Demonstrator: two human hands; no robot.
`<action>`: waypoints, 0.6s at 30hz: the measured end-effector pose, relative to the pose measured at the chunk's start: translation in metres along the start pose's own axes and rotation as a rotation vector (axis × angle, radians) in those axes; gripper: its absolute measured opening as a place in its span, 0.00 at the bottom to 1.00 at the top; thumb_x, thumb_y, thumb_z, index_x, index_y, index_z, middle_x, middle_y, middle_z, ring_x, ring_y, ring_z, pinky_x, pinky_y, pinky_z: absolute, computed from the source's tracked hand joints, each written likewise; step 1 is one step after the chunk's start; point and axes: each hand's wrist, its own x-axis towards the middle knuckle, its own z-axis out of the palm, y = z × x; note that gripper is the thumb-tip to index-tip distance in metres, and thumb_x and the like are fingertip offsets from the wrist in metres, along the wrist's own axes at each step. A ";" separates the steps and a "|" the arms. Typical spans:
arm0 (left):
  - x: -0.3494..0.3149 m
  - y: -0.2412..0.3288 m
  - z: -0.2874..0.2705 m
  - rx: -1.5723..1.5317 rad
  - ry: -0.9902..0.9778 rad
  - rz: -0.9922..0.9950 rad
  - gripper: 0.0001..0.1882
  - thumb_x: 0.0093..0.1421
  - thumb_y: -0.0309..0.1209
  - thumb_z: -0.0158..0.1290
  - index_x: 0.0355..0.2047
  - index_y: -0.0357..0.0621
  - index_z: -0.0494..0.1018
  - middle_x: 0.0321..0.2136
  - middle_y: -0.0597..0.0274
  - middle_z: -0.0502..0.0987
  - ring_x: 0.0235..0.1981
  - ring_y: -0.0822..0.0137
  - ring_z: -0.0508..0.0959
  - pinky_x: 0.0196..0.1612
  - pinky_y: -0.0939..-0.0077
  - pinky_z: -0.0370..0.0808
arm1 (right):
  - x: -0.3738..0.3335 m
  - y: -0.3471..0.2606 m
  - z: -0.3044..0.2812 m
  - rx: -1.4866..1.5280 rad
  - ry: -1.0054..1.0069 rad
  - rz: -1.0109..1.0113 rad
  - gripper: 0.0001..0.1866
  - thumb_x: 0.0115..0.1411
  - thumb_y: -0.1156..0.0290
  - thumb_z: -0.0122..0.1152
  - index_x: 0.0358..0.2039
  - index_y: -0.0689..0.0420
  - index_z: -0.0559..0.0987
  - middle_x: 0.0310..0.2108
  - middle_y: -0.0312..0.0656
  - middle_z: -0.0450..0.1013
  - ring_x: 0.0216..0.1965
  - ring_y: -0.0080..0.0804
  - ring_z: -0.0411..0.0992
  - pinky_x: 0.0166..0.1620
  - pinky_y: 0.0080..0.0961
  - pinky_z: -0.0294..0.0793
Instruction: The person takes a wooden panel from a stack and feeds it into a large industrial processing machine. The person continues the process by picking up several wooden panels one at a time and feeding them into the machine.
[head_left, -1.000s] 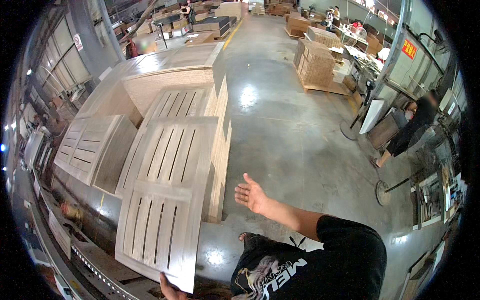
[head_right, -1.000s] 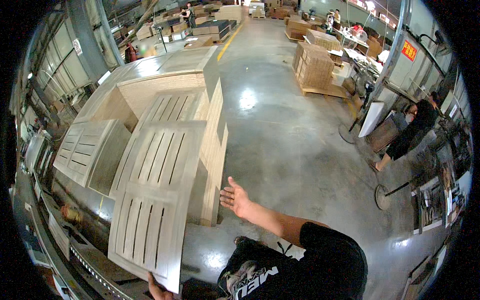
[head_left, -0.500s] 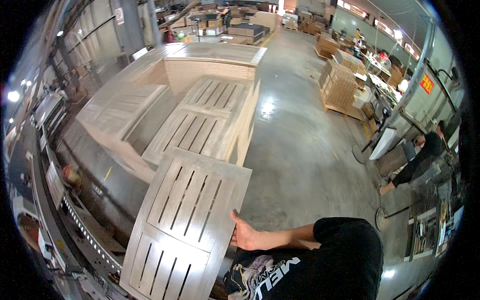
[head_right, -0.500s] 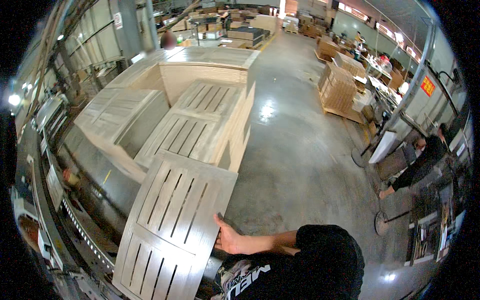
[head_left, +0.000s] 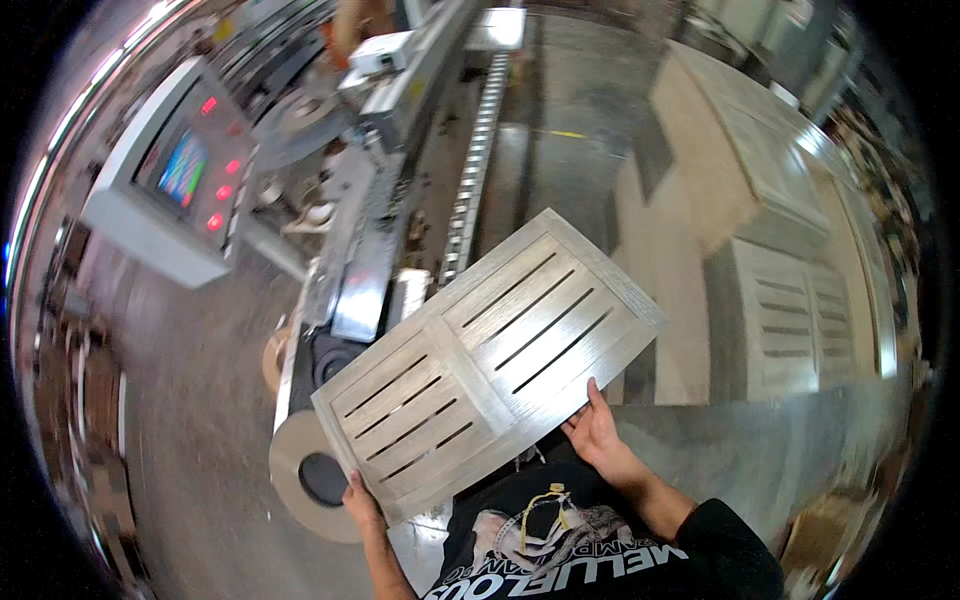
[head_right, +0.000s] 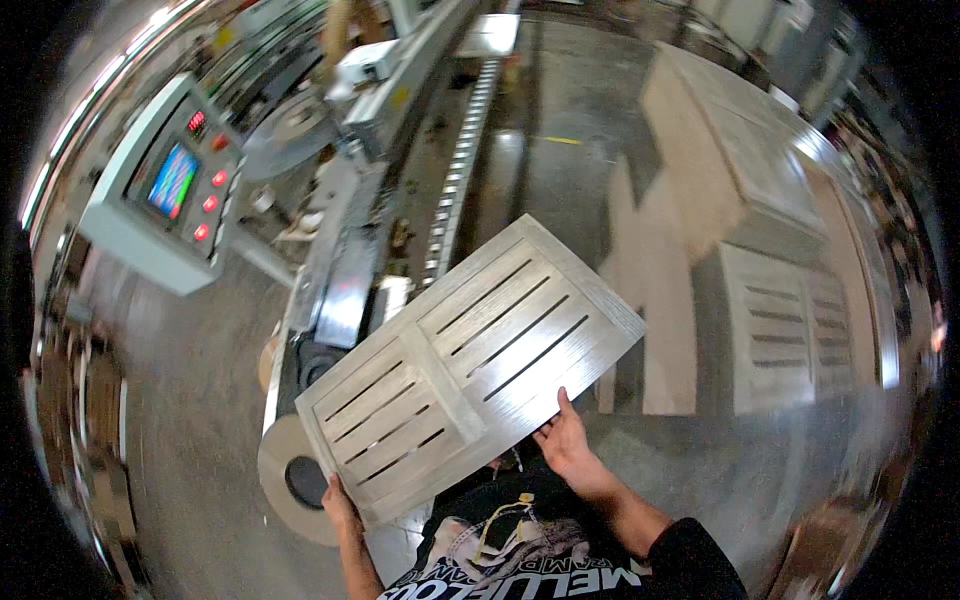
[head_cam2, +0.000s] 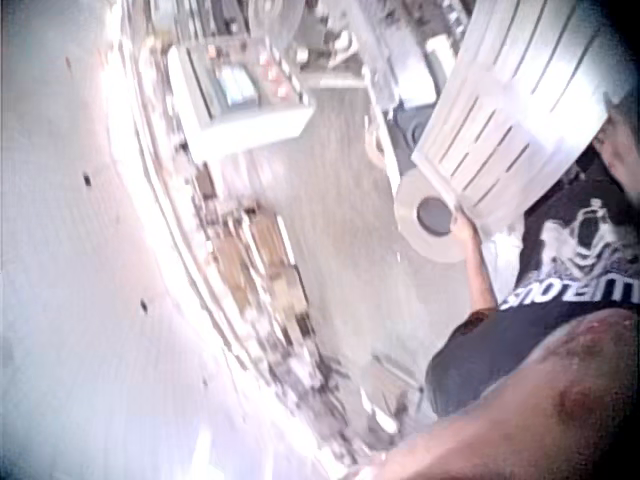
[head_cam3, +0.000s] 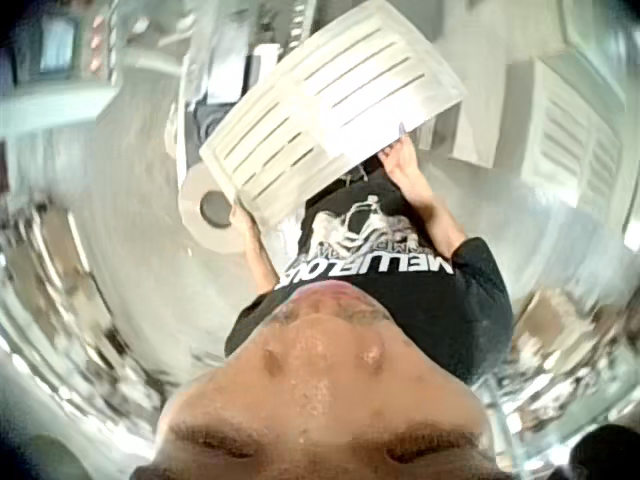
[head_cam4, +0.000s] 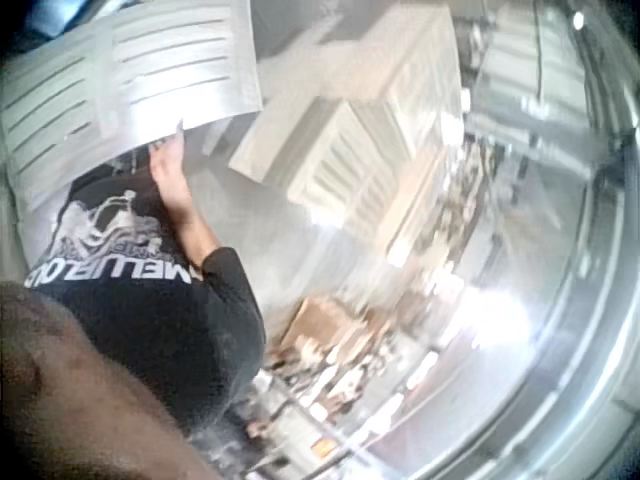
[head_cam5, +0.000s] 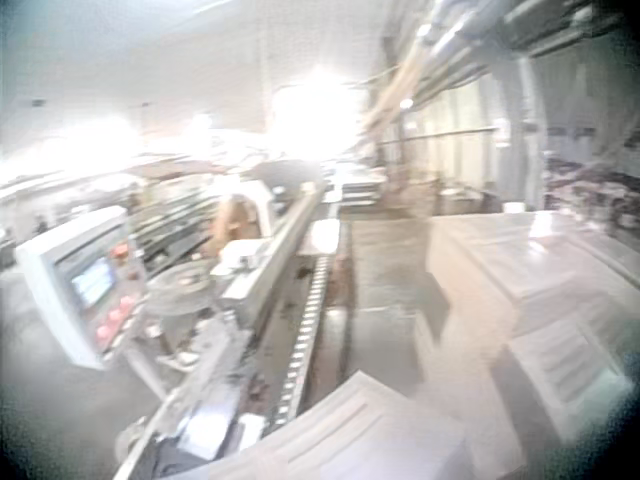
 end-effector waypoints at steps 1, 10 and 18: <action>-0.005 -0.008 0.002 -0.080 0.114 -0.024 0.29 0.65 0.51 0.52 0.34 0.29 0.77 0.28 0.58 0.78 0.28 0.67 0.74 0.34 0.70 0.73 | 0.016 0.001 0.009 -0.018 -0.004 0.029 0.43 0.63 0.39 0.52 0.67 0.55 0.56 0.63 0.43 0.62 0.63 0.44 0.59 0.66 0.43 0.53; -0.042 -0.018 0.021 -0.080 0.574 -0.118 0.30 0.64 0.52 0.54 0.31 0.29 0.76 0.24 0.57 0.76 0.26 0.66 0.72 0.33 0.66 0.72 | 0.167 0.004 0.105 -0.157 -0.188 0.242 0.36 0.64 0.43 0.55 0.63 0.53 0.64 0.63 0.41 0.64 0.63 0.37 0.61 0.66 0.41 0.54; -0.044 -0.001 0.080 -0.166 0.776 -0.163 0.27 0.63 0.49 0.56 0.40 0.30 0.75 0.32 0.55 0.78 0.33 0.64 0.74 0.38 0.67 0.72 | 0.235 -0.030 0.208 -0.298 -0.152 0.325 0.37 0.63 0.54 0.62 0.66 0.51 0.56 0.62 0.42 0.62 0.61 0.42 0.62 0.63 0.46 0.60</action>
